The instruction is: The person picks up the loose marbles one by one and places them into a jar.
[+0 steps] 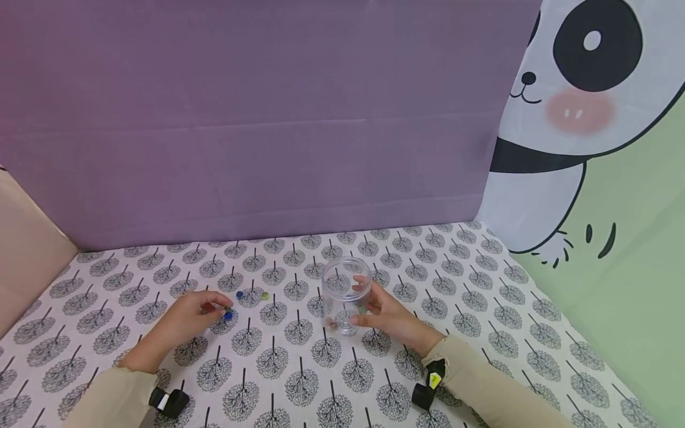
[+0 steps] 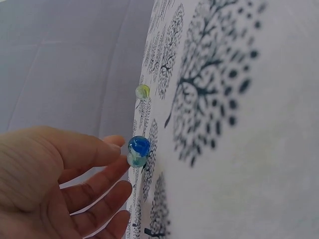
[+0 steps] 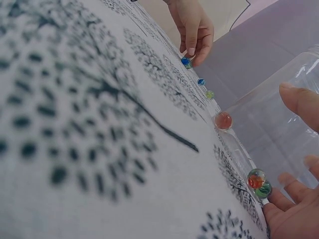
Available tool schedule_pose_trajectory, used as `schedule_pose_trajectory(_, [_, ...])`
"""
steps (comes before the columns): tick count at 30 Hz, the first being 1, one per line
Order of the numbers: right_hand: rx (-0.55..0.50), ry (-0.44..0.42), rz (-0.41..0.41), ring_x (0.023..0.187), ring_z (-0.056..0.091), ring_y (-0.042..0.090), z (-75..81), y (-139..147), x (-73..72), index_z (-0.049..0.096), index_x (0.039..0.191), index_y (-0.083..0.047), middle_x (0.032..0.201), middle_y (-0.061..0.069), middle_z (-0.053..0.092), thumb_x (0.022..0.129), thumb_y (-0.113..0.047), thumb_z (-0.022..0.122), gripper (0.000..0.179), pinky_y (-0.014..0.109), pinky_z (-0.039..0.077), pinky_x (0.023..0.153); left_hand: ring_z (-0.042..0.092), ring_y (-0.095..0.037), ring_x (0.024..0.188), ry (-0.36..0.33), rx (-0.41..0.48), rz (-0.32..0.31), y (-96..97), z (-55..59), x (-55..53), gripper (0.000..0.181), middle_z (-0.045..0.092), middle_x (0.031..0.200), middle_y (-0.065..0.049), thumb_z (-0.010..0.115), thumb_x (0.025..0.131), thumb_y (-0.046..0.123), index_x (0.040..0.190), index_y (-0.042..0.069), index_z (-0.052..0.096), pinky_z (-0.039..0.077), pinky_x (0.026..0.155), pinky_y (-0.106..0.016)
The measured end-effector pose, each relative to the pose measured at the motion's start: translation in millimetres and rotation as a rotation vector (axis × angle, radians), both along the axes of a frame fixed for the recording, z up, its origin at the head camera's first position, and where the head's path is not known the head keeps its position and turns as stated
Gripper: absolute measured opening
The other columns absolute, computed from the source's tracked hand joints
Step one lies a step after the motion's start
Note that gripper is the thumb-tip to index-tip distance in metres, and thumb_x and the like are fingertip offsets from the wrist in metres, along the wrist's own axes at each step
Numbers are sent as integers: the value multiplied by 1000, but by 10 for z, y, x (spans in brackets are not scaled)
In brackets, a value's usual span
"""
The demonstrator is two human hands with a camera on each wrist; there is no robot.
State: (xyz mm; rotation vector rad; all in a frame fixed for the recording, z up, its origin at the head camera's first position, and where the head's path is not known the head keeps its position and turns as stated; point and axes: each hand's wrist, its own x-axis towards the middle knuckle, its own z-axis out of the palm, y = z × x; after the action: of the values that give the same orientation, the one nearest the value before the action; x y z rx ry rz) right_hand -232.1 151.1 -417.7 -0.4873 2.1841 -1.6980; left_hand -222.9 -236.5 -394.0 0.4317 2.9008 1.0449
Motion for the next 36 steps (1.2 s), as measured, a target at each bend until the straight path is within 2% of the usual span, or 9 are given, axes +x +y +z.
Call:
schedule_pose_trajectory(5, [-6, -11, -5, 137, 28, 37, 6, -2, -2, 23, 148, -27, 149, 21, 28, 79, -25, 75, 87, 47, 24, 111, 55, -16, 74, 3, -5, 10, -9, -30, -25, 23, 64, 87, -7, 58, 83, -1, 103, 3, 67, 46, 55, -27])
schedule_pose_trajectory(10, [2, -10, -11, 137, 29, 37, 4, -3, -3, 22, 149, -28, 149, 21, 28, 78, -27, 76, 89, 47, 24, 111, 50, -14, 69, 12, 11, -19, -25, -49, -36, 24, 62, 85, -6, 56, 82, -6, 103, 1, 67, 42, 51, -24])
schedule_pose_trajectory(13, [11, -13, -10, 137, 29, 36, 3, -4, 6, 23, 148, -29, 150, 20, 28, 78, -28, 76, 89, 46, 24, 111, 48, -14, 68, -8, 12, -19, -26, -46, -33, 25, 61, 85, -6, 56, 82, -6, 104, 1, 67, 41, 51, -24])
schedule_pose_trajectory(22, [5, -14, -9, 136, 31, 37, -7, 1, 10, 22, 148, -29, 148, 21, 31, 77, -28, 76, 89, 48, 26, 110, 56, -16, 79, 2, -21, -17, -23, -75, -41, 22, 65, 94, -8, 63, 80, -3, 100, 5, 69, 46, 67, -31])
schedule_pose_trajectory(28, [0, -12, -12, 136, 30, 37, -19, -1, -6, 23, 148, -29, 148, 21, 31, 77, -29, 77, 89, 47, 25, 110, 56, -18, 81, -21, -16, -14, -12, -64, -31, 25, 65, 95, -8, 64, 79, -3, 102, 5, 68, 47, 70, -33])
schedule_pose_trajectory(33, [-2, -24, -8, 136, 30, 38, -16, -2, 2, 22, 148, -30, 149, 21, 29, 77, -29, 77, 90, 50, 26, 109, 59, -20, 84, -18, -26, -14, -26, -52, -11, 24, 66, 95, -9, 66, 79, 0, 102, 5, 68, 51, 73, -39])
schedule_pose_trajectory(36, [2, -13, -8, 136, 31, 36, -11, 0, 1, 23, 148, -30, 148, 20, 31, 77, -29, 77, 90, 47, 26, 110, 59, -20, 82, -10, -19, -19, -38, -47, -13, 22, 67, 93, -8, 67, 79, 0, 101, 5, 68, 51, 71, -38])
